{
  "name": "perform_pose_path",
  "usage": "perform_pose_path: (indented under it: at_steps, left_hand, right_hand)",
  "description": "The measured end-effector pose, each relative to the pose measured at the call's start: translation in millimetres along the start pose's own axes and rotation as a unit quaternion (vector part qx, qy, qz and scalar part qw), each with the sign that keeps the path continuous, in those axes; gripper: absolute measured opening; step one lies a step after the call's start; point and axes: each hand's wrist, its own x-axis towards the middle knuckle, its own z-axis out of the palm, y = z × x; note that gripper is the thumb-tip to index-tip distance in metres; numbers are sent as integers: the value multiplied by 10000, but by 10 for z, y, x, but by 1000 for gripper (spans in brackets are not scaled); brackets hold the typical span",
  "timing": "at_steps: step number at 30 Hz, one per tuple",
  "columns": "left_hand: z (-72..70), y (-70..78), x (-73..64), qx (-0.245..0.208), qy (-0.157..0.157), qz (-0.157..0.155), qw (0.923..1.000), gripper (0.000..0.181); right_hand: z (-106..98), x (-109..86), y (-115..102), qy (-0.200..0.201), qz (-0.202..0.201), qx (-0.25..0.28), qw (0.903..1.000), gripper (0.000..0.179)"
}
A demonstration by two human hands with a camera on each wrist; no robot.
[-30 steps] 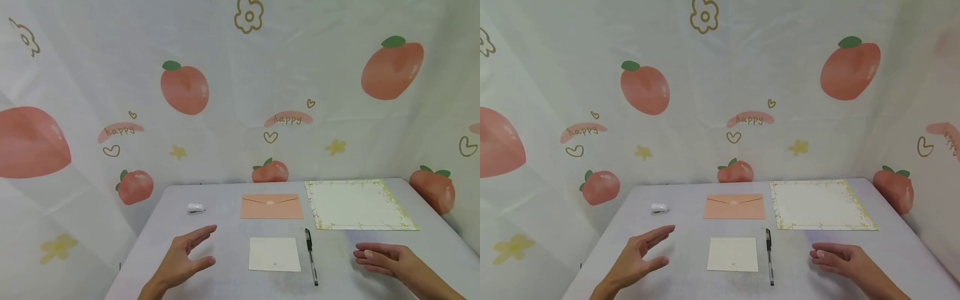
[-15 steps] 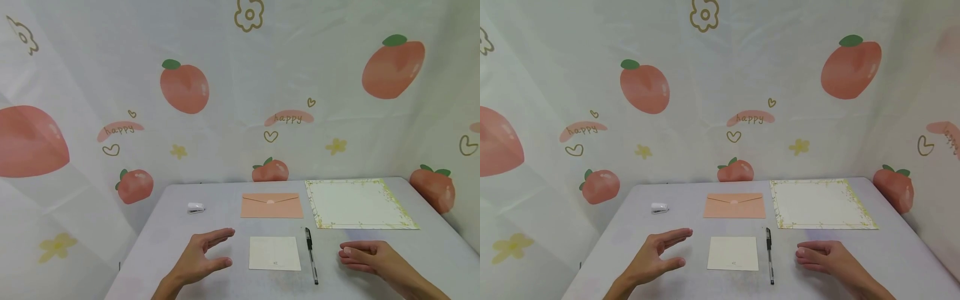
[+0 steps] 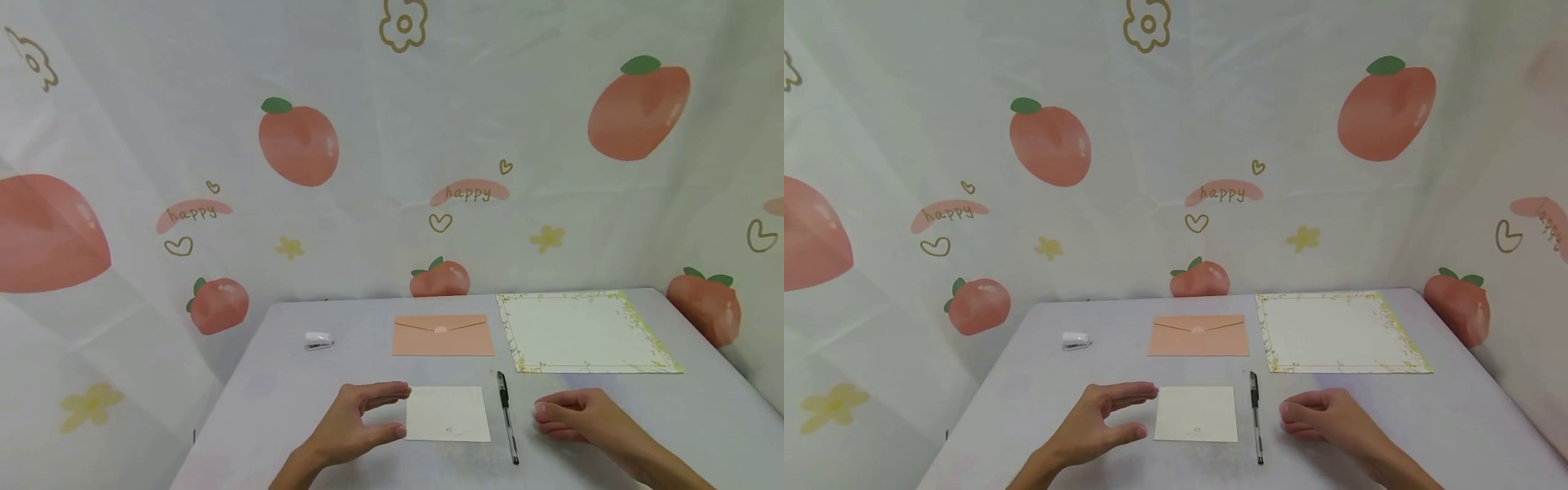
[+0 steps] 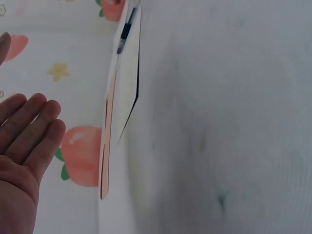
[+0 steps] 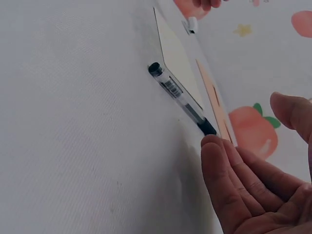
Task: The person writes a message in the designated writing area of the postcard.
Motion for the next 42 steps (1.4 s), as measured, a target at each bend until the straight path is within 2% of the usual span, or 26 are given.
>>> perform_pose_path:
  at_steps: [4,9,12,20,22,26,30,35,42]
  left_hand:
    - [69,20,35,-175,-83,-28,9998,49]
    - [136,45,27,-423,-220,-358,9982,48]
    - [179,41,5,-510,-233,-452,9974,47]
    - [292,0,-47,-651,-287,-328,9969,43]
    - [315,-9,-47,-676,-316,-267,9969,43]
    - [351,-14,-47,-788,-323,-339,9958,42]
    - [377,-6,-46,-859,-337,-446,9947,41]
    - [409,2,-43,-986,-377,-510,9931,42]
    - [440,8,-42,-1053,-396,-495,9924,42]
  right_hand:
    - [71,48,-47,93,1,-175,9998,49]
    - [143,108,-102,160,-72,-359,9992,44]
    - [187,147,-129,197,-119,-474,9986,43]
    - [301,241,-179,249,-330,-543,9977,38]
    - [322,262,-183,318,-358,-652,9967,36]
    - [369,292,-181,499,-362,-924,9938,32]
    - [427,317,-188,719,-376,-1383,9871,26]
    - [514,365,-193,1098,-413,-2116,9703,28]
    - [575,407,-183,1211,-657,-2514,9580,35]
